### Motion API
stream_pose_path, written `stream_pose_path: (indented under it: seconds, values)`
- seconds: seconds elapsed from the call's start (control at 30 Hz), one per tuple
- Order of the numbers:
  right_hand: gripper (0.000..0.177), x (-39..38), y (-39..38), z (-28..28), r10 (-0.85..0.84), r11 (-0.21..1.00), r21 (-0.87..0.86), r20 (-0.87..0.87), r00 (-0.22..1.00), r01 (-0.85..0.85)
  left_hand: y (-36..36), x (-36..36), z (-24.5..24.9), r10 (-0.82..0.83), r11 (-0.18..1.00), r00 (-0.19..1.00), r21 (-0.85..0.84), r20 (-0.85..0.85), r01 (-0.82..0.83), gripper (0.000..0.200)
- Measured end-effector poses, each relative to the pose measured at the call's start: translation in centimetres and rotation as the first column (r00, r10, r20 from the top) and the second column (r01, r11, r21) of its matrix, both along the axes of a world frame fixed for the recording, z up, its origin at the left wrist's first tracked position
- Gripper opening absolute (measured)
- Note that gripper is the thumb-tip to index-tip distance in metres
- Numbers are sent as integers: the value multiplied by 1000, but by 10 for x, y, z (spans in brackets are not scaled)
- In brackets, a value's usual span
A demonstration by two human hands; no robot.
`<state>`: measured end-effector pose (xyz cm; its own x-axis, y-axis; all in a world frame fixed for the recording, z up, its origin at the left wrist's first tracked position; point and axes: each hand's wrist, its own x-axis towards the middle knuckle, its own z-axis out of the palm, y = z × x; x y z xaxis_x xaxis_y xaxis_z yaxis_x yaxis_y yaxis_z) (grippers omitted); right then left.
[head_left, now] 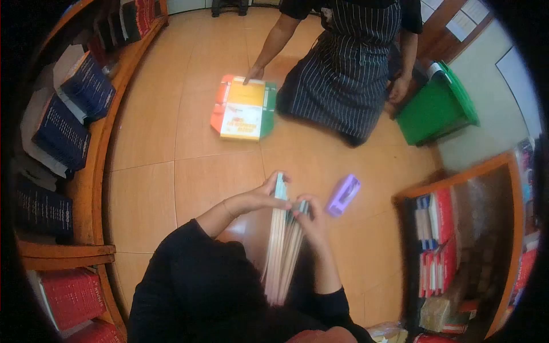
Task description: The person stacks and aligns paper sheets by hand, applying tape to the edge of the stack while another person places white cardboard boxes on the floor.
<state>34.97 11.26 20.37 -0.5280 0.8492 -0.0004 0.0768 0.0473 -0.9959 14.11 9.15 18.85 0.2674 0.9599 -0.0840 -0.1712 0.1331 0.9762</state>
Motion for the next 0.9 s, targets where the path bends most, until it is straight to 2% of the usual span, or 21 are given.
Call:
stream_pose_path:
  seconds: [0.17, 0.27, 0.57, 0.9]
  values:
    - [36, -8, -5, 12, -7, 998, 62, 33, 999, 5, 0, -1, 0, -11, 1000, 1000, -6, 21, 11, 83]
    - [40, -8, -4, 12, 1, 999, 32, 33, 999, -2, 0, -1, 2, -18, 1000, 1000, -18, 7, 18, 83]
    - [38, -7, -3, 8, 20, 999, -48, 1, 1000, -20, 0, -2, -1, -14, 1000, 1000, 19, -1, 14, 83]
    - [38, -6, -2, 7, 17, 999, -33, -23, 1000, -17, 0, -2, -2, -5, 1000, 1000, 25, -2, 5, 79]
